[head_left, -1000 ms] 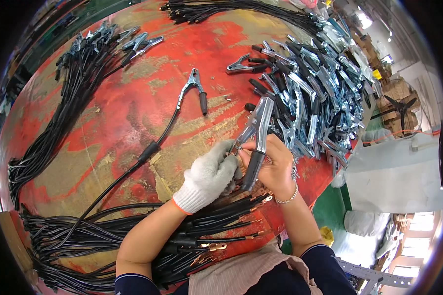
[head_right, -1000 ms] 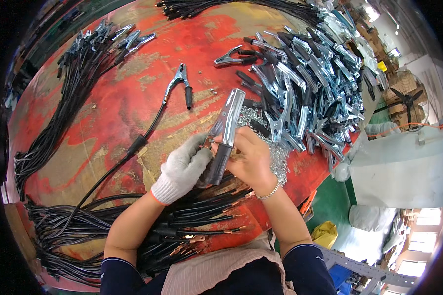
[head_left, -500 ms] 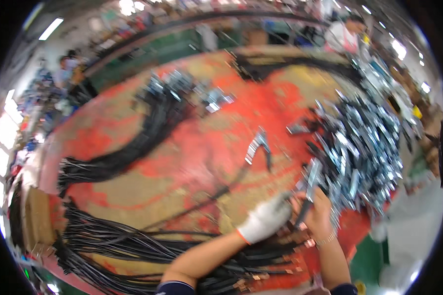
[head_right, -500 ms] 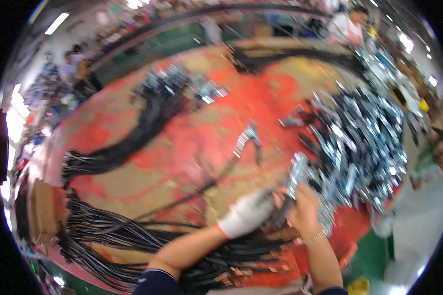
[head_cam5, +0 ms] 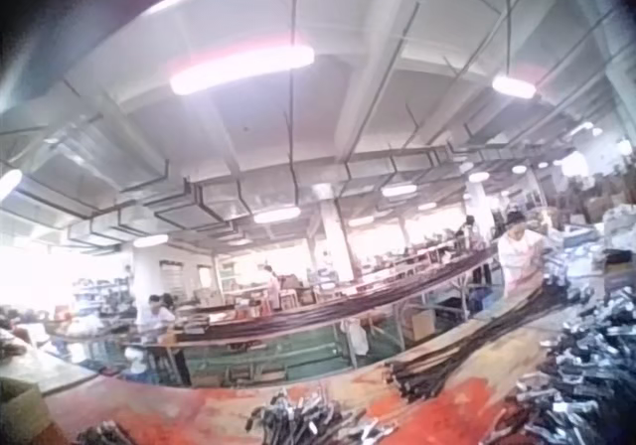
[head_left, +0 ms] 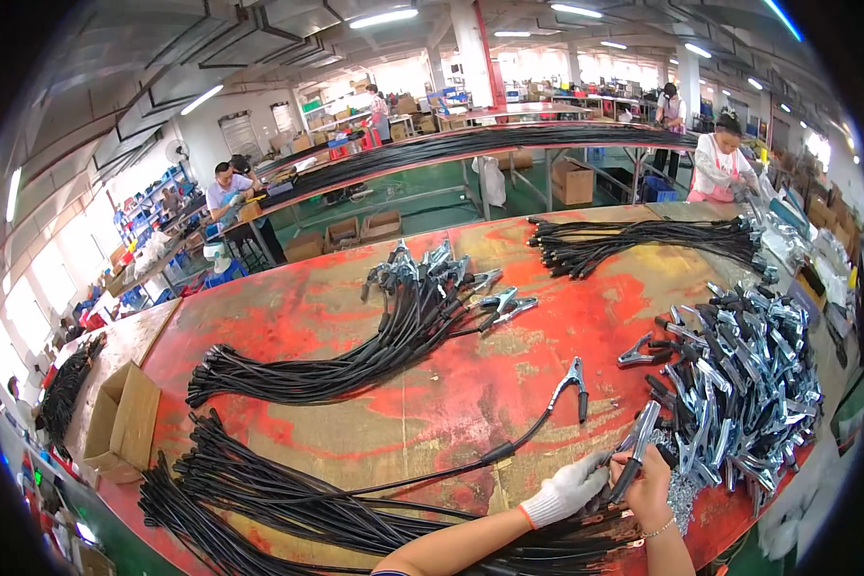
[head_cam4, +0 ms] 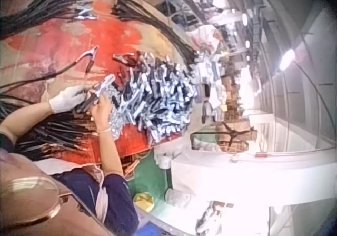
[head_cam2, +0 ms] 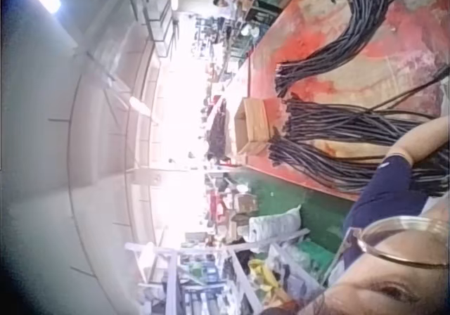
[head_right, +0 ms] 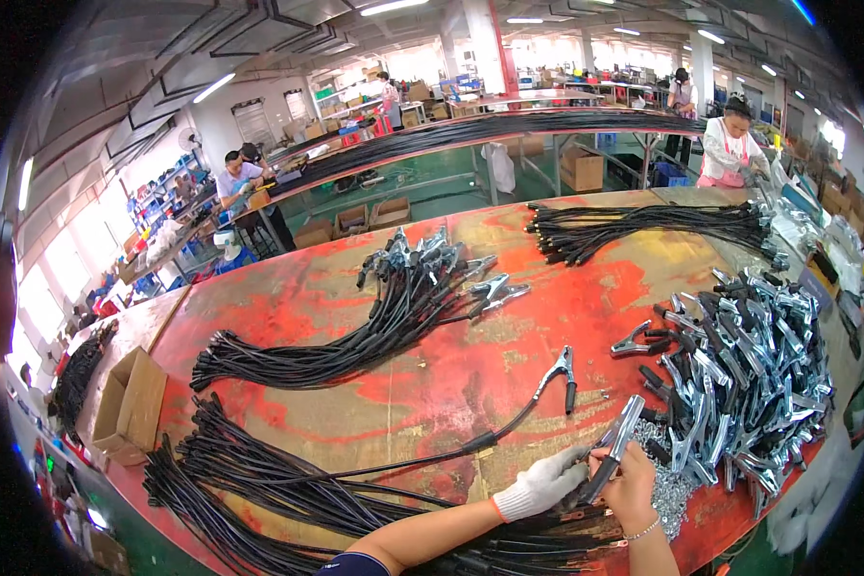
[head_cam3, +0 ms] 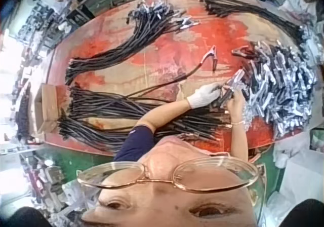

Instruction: The recorder is assembling heavy-duty jumper cables by attaching metal clamps to the ends of insulated wires.

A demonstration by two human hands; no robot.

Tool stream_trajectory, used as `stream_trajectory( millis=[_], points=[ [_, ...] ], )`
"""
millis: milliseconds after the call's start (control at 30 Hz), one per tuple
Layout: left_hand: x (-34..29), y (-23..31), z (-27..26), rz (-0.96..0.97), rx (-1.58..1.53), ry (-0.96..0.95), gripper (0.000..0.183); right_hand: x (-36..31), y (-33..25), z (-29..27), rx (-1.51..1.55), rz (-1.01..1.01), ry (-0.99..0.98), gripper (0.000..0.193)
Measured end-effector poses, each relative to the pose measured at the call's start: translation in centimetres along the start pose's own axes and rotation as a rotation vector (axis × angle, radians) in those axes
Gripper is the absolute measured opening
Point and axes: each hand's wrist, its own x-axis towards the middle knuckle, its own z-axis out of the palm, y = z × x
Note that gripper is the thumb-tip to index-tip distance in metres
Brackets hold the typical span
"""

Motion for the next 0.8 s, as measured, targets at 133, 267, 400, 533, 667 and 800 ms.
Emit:
stream_trajectory(
  millis=[133, 267, 400, 533, 667, 800],
  points=[
    [0.4, -0.7, 0.4, 0.012, -0.041, -0.003, 0.042, 0.0, 0.2, 0.0, 0.012, 0.003, 0.003, 0.019],
    [0.1, -0.2, 0.1, 0.009, 0.001, 0.011, 0.041, 0.1, 0.0, 0.0, 0.016, 0.014, -0.005, 0.018],
    [-0.1, 0.2, -0.3, -0.007, -0.018, -0.013, 0.039, 0.5, -0.6, 0.1, 0.007, -0.017, 0.002, 0.019],
    [-0.3, 0.6, -0.2, -0.047, -0.084, -0.034, 0.038, 0.5, -0.4, 0.1, -0.004, -0.022, 0.017, 0.02],
    [0.0, 0.1, -0.1, -0.03, -0.106, -0.02, 0.038, 0.3, -0.2, 0.4, -0.019, -0.006, 0.042, 0.021],
    [0.0, 0.1, -0.1, 0.002, -0.111, -0.026, 0.039, 0.4, -0.2, 0.4, -0.026, -0.044, 0.05, 0.021]
  ],
)
